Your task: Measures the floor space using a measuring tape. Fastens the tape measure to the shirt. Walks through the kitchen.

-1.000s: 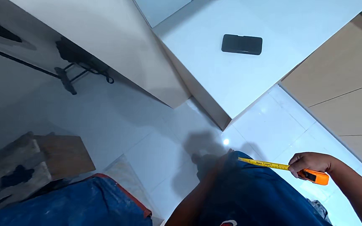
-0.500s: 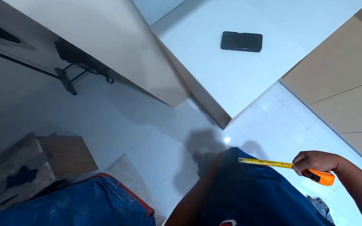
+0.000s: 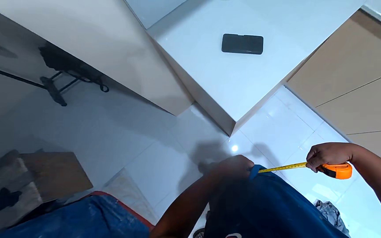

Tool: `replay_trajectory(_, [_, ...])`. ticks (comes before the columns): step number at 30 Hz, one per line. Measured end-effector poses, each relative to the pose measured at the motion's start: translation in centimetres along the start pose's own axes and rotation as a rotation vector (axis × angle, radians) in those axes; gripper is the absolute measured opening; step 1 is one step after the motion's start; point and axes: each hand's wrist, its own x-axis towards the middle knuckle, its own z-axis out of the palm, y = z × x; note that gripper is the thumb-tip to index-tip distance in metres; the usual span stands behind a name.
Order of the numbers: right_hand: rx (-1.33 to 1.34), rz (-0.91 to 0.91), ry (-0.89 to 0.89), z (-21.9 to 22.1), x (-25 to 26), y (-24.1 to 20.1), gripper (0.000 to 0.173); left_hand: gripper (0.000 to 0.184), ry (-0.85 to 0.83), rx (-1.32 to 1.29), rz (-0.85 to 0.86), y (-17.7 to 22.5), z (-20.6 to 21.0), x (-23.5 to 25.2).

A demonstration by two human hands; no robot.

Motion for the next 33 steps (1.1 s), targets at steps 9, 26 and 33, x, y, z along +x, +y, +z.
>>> replay_trajectory(9, [0.073,-0.074,-0.051,2.1,1.8,1.1,0.030,0.015,0.022,-0.133,-0.083,-1.1,0.8,-0.4])
replay_trajectory(26, [0.418,-0.228,0.029,5.1,3.8,5.5,0.027,0.040,0.559,-0.497,-0.880,-4.4,6.6,-0.8])
replay_trajectory(33, [0.519,-0.261,-0.047,6.5,5.8,6.0,0.027,0.036,0.541,-0.598,-0.645,-0.8,4.6,-0.9])
